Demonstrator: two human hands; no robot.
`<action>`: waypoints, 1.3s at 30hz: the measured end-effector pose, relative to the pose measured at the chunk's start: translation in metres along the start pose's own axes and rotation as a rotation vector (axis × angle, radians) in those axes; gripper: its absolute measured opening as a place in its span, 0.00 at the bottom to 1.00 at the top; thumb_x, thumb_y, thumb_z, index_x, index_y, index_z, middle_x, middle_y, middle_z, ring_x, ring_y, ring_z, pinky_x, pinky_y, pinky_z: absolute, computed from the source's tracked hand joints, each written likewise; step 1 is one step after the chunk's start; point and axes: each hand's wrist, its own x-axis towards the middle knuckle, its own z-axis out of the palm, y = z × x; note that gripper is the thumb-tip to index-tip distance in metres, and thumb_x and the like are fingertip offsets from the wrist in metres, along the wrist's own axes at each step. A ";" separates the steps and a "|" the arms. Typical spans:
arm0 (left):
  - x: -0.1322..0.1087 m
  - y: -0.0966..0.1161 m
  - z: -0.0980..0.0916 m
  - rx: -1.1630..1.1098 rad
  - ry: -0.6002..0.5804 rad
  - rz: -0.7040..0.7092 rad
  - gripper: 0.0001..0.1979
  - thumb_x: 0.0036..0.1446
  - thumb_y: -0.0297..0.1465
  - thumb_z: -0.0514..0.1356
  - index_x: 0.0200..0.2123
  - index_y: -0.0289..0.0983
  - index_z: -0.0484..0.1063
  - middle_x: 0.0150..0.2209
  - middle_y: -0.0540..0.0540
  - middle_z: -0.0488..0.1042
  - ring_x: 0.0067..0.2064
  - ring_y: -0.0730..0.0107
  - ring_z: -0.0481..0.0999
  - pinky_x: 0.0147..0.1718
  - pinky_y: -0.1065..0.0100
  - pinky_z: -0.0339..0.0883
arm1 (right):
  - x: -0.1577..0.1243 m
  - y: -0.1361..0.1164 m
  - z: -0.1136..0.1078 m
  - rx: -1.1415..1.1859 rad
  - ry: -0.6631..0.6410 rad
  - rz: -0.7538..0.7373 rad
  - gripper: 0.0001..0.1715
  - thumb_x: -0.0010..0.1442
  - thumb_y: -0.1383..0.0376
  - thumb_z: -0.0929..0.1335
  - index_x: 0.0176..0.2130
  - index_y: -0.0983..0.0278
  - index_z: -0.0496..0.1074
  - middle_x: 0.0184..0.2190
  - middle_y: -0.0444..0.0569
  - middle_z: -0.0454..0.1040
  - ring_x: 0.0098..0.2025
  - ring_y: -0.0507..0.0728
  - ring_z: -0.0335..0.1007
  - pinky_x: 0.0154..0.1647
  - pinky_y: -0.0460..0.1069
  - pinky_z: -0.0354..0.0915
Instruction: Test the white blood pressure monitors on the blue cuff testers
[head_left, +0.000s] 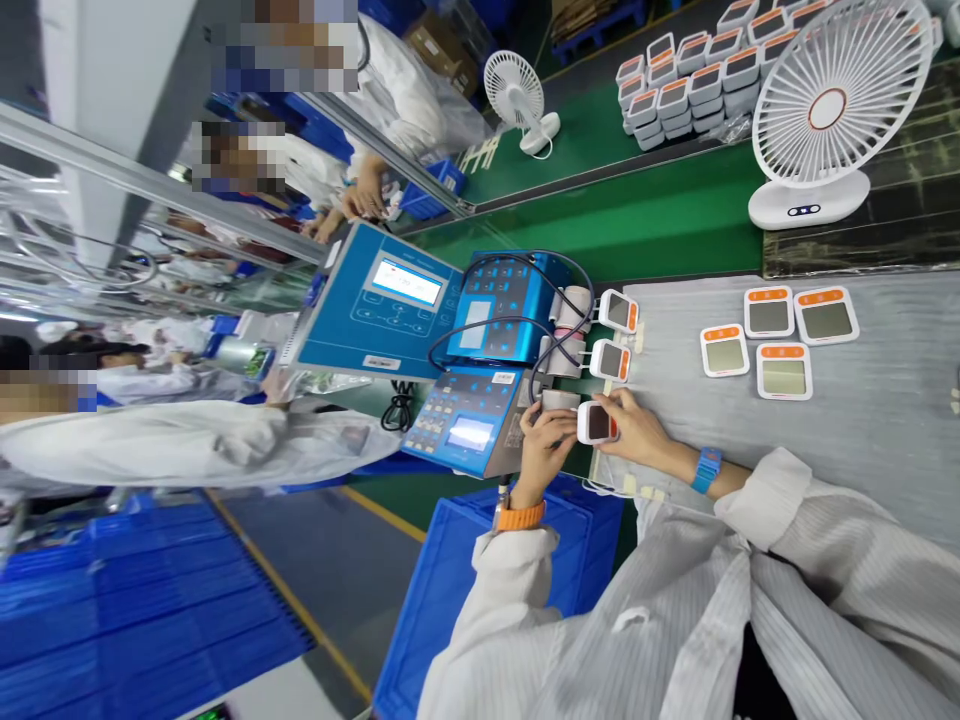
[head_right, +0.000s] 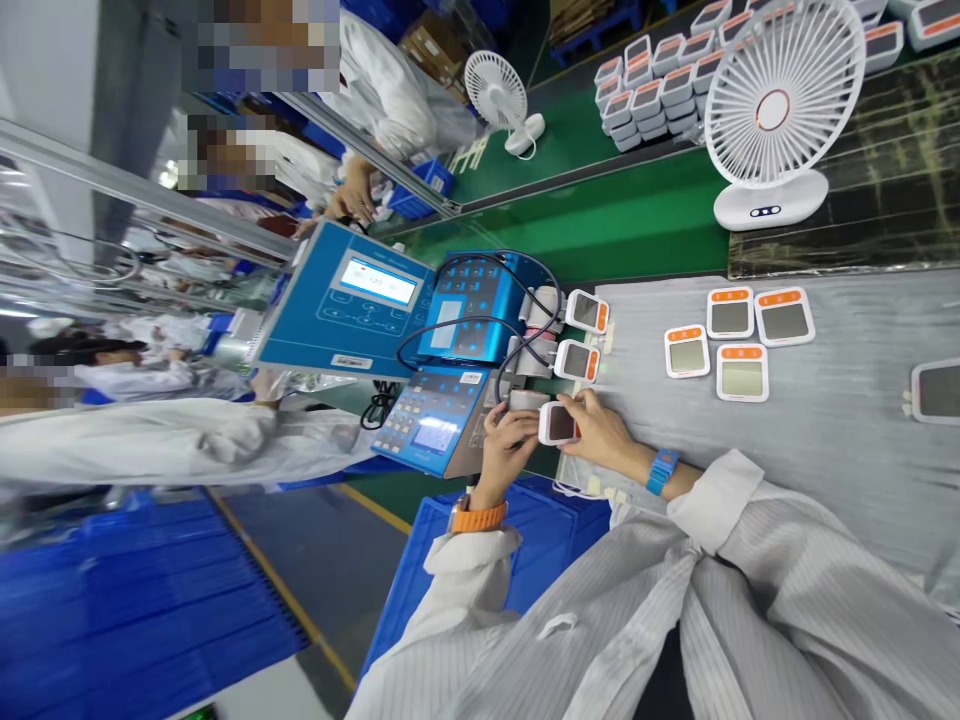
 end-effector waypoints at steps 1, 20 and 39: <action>-0.001 -0.001 0.004 -0.003 0.038 -0.008 0.07 0.63 0.35 0.60 0.33 0.44 0.78 0.36 0.49 0.82 0.43 0.61 0.80 0.64 0.43 0.51 | 0.000 0.002 0.000 0.004 0.003 -0.009 0.49 0.54 0.58 0.77 0.69 0.58 0.59 0.60 0.56 0.62 0.50 0.62 0.73 0.51 0.57 0.72; 0.015 0.023 -0.013 0.129 0.228 0.028 0.03 0.53 0.34 0.62 0.33 0.44 0.75 0.35 0.48 0.80 0.42 0.51 0.77 0.57 0.40 0.60 | 0.000 -0.007 -0.014 -0.061 -0.022 0.004 0.56 0.56 0.56 0.77 0.71 0.60 0.48 0.67 0.62 0.55 0.51 0.63 0.74 0.51 0.60 0.75; 0.241 0.285 0.137 0.011 -0.120 0.042 0.18 0.60 0.34 0.63 0.48 0.26 0.72 0.48 0.27 0.73 0.51 0.41 0.69 0.48 0.49 0.62 | -0.083 0.100 -0.268 -0.665 0.461 0.404 0.28 0.66 0.71 0.55 0.54 0.64 0.77 0.62 0.58 0.65 0.65 0.65 0.60 0.64 0.61 0.61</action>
